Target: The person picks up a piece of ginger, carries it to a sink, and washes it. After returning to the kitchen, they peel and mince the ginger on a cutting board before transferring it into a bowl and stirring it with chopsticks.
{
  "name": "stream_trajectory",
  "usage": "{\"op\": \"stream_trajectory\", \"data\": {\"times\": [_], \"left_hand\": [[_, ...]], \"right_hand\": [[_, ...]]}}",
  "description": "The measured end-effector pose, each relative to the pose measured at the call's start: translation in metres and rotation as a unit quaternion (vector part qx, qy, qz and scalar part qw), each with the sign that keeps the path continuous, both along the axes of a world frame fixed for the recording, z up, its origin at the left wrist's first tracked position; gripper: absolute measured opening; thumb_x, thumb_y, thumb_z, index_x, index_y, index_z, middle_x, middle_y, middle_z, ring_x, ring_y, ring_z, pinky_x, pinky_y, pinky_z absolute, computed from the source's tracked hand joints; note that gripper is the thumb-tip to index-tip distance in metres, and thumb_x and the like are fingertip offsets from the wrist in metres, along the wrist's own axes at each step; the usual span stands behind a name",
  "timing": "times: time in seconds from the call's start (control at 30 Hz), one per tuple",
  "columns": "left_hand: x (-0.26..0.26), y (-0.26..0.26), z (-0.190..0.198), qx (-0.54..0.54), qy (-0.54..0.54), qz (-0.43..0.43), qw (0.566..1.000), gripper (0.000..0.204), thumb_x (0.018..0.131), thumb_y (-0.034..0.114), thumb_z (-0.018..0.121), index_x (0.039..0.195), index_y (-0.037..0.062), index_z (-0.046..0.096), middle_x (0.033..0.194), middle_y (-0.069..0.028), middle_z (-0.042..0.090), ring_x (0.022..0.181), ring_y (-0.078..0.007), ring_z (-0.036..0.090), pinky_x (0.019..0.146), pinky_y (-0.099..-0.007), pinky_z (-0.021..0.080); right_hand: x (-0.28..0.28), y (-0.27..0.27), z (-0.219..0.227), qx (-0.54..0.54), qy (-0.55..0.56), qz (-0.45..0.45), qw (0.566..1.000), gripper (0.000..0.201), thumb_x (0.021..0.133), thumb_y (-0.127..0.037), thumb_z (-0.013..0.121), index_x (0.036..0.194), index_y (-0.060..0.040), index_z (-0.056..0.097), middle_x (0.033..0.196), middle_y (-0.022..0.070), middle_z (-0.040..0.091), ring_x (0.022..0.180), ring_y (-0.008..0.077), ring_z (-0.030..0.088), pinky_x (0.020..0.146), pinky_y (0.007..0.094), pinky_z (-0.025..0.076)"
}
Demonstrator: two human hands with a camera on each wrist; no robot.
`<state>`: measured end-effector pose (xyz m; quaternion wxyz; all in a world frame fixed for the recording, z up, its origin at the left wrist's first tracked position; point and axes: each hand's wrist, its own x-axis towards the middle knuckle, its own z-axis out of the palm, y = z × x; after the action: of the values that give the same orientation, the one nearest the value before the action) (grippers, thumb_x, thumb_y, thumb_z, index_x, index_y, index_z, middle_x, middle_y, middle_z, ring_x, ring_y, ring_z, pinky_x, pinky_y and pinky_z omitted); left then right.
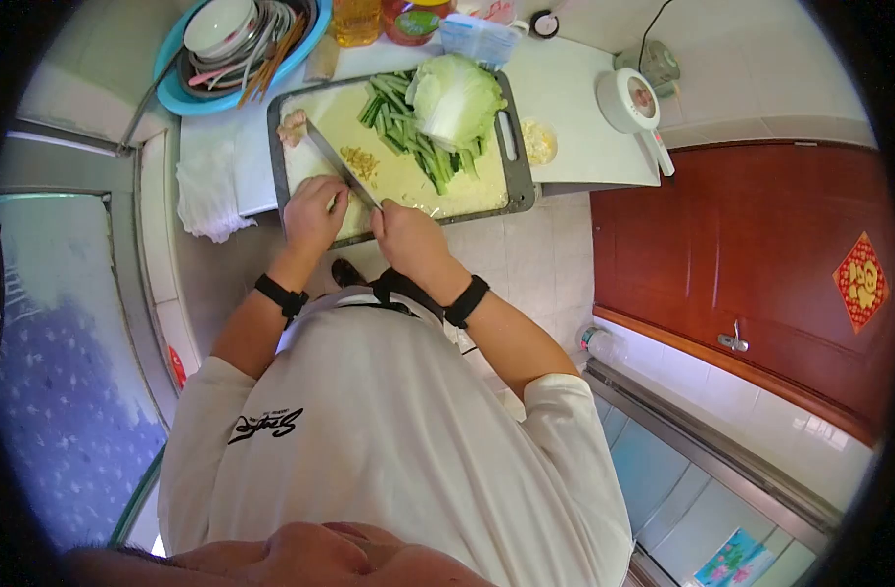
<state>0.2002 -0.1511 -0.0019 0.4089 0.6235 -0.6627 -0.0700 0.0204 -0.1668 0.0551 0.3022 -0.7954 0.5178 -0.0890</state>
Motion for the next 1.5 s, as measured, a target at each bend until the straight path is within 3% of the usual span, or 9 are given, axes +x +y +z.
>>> {"op": "stream_trajectory", "data": {"times": [0.47, 0.7, 0.9, 1.17, 1.37, 1.5], "left_hand": [[0.005, 0.001, -0.002, -0.018, 0.004, -0.001, 1.0, 0.005, 0.077, 0.007, 0.071, 0.082, 0.0065, 0.068, 0.088, -0.0051, 0.066, 0.083, -0.0258, 0.063, 0.072, -0.0353, 0.052], [0.005, -0.001, 0.0, -0.013, -0.016, -0.009, 1.0, 0.006, 0.077, 0.007, 0.071, 0.083, 0.0062, 0.069, 0.087, -0.0047, 0.066, 0.083, -0.0251, 0.063, 0.072, -0.0352, 0.053], [0.011, 0.014, 0.009, 0.005, -0.003, 0.01, 1.0, 0.01, 0.078, 0.008, 0.073, 0.087, 0.0056, 0.07, 0.091, -0.0068, 0.067, 0.087, -0.0273, 0.064, 0.075, -0.0364, 0.052], [0.014, 0.008, 0.001, 0.004, -0.03, -0.004, 1.0, 0.007, 0.077, 0.006, 0.071, 0.084, 0.0063, 0.069, 0.085, -0.0062, 0.061, 0.084, -0.0262, 0.061, 0.073, -0.0354, 0.052], [0.013, 0.009, -0.004, 0.0, -0.028, -0.002, 1.0, 0.006, 0.078, 0.006, 0.07, 0.083, 0.006, 0.069, 0.084, -0.0068, 0.061, 0.082, -0.0269, 0.061, 0.071, -0.0368, 0.052], [0.016, 0.014, 0.004, -0.003, -0.02, 0.01, 1.0, 0.004, 0.078, 0.007, 0.07, 0.082, 0.0057, 0.068, 0.082, -0.0069, 0.061, 0.081, -0.0274, 0.061, 0.07, -0.0375, 0.052]], "right_hand": [[-0.007, 0.01, 0.02, -0.017, 0.024, 0.014, 0.999, 0.03, 0.096, -0.025, 0.052, 0.08, -0.0005, 0.058, 0.065, 0.0247, 0.062, 0.063, 0.0439, 0.062, 0.061, 0.0524, 0.05], [0.004, -0.002, 0.002, -0.019, -0.006, -0.004, 1.0, 0.032, 0.097, -0.026, 0.051, 0.081, 0.0011, 0.058, 0.067, 0.028, 0.06, 0.067, 0.0463, 0.061, 0.064, 0.0537, 0.048], [0.0, 0.003, 0.017, -0.021, 0.017, 0.002, 1.0, 0.031, 0.097, -0.026, 0.051, 0.082, -0.0002, 0.059, 0.066, 0.0242, 0.062, 0.065, 0.0431, 0.063, 0.061, 0.0521, 0.05], [0.0, 0.008, 0.012, -0.039, 0.039, 0.036, 0.998, 0.03, 0.096, -0.026, 0.052, 0.082, -0.0007, 0.059, 0.068, 0.0242, 0.063, 0.065, 0.0423, 0.063, 0.061, 0.0513, 0.05], [0.008, -0.001, 0.003, -0.021, 0.005, -0.002, 1.0, 0.033, 0.097, -0.026, 0.051, 0.081, 0.0013, 0.059, 0.068, 0.0267, 0.061, 0.066, 0.0453, 0.062, 0.063, 0.0525, 0.049], [0.0, 0.005, 0.013, -0.015, 0.019, 0.007, 1.0, 0.03, 0.096, -0.025, 0.052, 0.083, 0.0001, 0.059, 0.069, 0.025, 0.063, 0.067, 0.0428, 0.064, 0.063, 0.0524, 0.05]]}}
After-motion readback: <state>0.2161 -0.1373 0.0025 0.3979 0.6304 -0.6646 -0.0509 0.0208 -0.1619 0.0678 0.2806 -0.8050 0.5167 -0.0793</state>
